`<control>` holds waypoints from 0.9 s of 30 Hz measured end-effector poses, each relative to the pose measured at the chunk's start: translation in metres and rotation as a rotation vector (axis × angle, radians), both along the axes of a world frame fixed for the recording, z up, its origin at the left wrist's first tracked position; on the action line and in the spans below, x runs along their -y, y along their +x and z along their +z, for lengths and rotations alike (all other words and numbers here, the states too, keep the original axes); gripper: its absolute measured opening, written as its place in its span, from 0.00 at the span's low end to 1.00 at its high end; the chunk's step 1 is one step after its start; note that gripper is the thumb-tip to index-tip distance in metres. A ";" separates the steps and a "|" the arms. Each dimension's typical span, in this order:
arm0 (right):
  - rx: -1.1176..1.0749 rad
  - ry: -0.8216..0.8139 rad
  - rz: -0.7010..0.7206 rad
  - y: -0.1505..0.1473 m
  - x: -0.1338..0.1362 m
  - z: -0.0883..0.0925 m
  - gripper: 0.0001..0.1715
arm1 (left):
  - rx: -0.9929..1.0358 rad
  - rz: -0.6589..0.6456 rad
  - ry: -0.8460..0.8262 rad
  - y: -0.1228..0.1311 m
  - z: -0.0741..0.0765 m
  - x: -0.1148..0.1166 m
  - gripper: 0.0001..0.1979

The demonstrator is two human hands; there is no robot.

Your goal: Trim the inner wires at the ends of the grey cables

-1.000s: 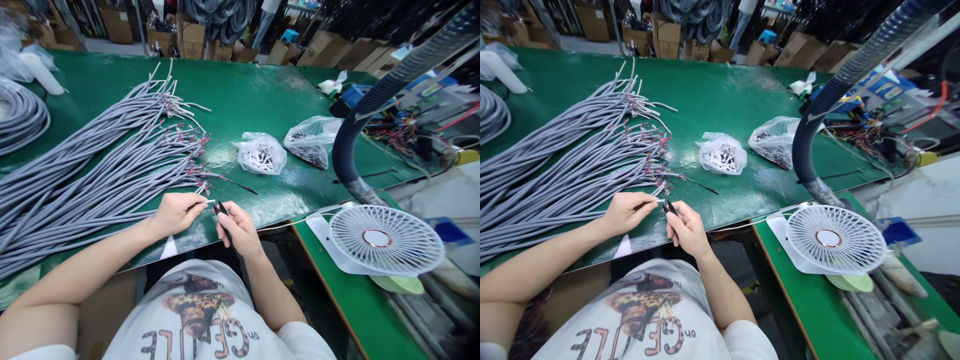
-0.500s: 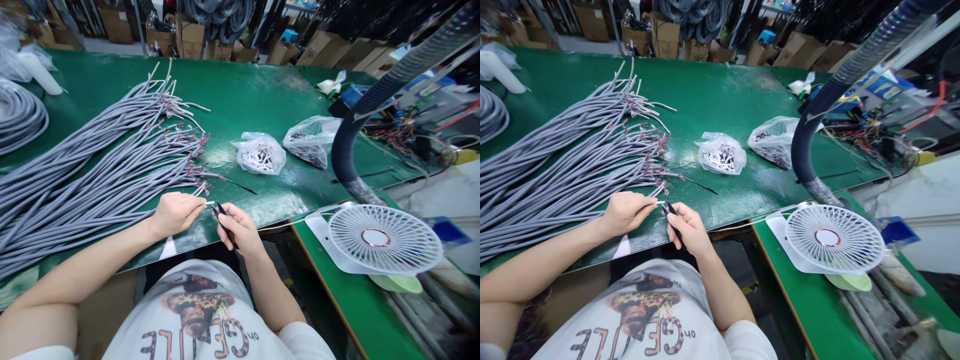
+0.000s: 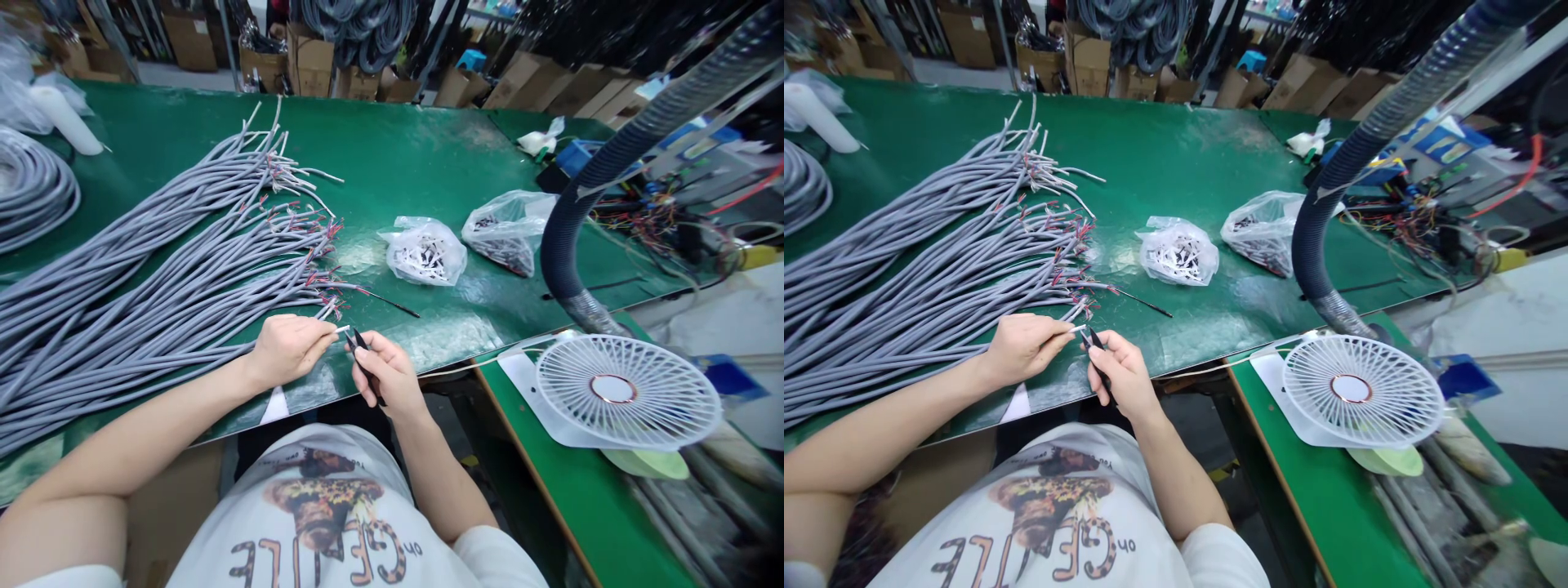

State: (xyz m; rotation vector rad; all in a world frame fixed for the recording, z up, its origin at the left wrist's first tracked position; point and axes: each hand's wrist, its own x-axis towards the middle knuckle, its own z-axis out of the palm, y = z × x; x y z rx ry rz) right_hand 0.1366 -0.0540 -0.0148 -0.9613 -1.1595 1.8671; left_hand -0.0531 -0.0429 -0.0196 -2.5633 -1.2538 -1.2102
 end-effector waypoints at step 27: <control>0.400 0.525 -0.176 0.024 -0.030 0.011 0.12 | 0.030 -0.075 -0.277 0.002 -0.003 0.003 0.10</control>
